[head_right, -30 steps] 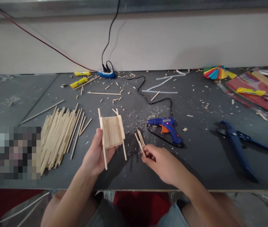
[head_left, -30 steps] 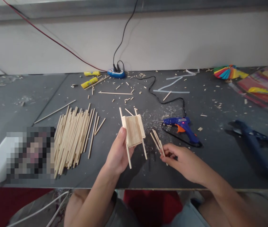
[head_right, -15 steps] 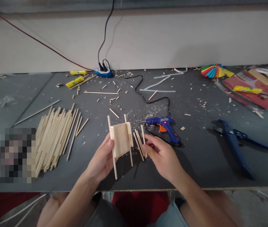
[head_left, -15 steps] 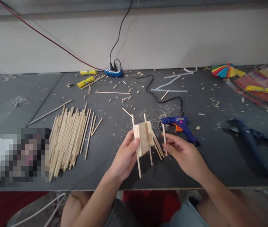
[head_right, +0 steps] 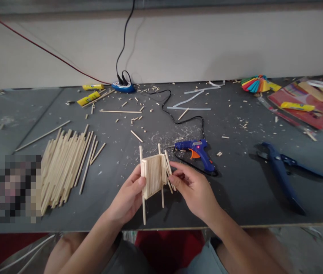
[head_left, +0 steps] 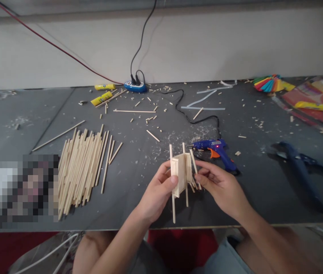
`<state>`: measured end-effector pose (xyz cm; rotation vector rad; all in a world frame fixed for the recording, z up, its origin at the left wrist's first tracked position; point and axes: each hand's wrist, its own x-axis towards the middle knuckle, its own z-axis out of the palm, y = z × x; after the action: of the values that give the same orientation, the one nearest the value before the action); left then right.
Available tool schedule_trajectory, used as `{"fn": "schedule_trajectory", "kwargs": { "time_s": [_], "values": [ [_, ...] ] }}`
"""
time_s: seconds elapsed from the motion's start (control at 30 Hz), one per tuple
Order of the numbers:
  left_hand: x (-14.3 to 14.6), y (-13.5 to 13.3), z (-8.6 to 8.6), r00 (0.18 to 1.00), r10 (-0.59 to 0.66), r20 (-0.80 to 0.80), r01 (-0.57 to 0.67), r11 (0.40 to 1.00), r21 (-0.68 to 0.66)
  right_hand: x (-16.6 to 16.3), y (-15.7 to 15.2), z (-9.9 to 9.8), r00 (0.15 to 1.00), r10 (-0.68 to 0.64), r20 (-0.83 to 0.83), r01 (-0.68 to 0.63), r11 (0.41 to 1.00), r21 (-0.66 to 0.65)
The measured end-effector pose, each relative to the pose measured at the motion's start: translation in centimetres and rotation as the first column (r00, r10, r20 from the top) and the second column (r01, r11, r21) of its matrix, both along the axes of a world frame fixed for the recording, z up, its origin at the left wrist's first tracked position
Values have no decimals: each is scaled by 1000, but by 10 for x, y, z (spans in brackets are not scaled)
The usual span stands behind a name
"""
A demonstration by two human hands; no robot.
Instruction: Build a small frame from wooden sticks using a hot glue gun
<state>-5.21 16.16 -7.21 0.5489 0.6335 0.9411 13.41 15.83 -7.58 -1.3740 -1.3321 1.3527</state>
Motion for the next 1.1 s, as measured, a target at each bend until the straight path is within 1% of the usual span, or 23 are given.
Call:
{"fn": "schedule_trajectory", "kwargs": {
  "time_s": [0.27,0.47,0.6,0.9,1.1],
  "values": [
    [1,-1,-1,1000,-1,-11,1,1000,5,0,0,-1,999,25,-23,-25,1000,-17],
    [2,0,2,998,21,-56,-21,1000,9,-1,-1,3,996,65,-67,-70,994,-80],
    [2,0,1,997,27,-66,-27,1000,11,-1,-1,4,992,89,-91,-98,990,-99],
    [1,0,0,998,28,-62,-28,1000,-2,0,-4,2,991,104,-86,-112,990,-89],
    [1,0,2,996,50,-68,-52,998,-28,0,-4,3,993,105,-46,-109,990,-91]
  ]
}}
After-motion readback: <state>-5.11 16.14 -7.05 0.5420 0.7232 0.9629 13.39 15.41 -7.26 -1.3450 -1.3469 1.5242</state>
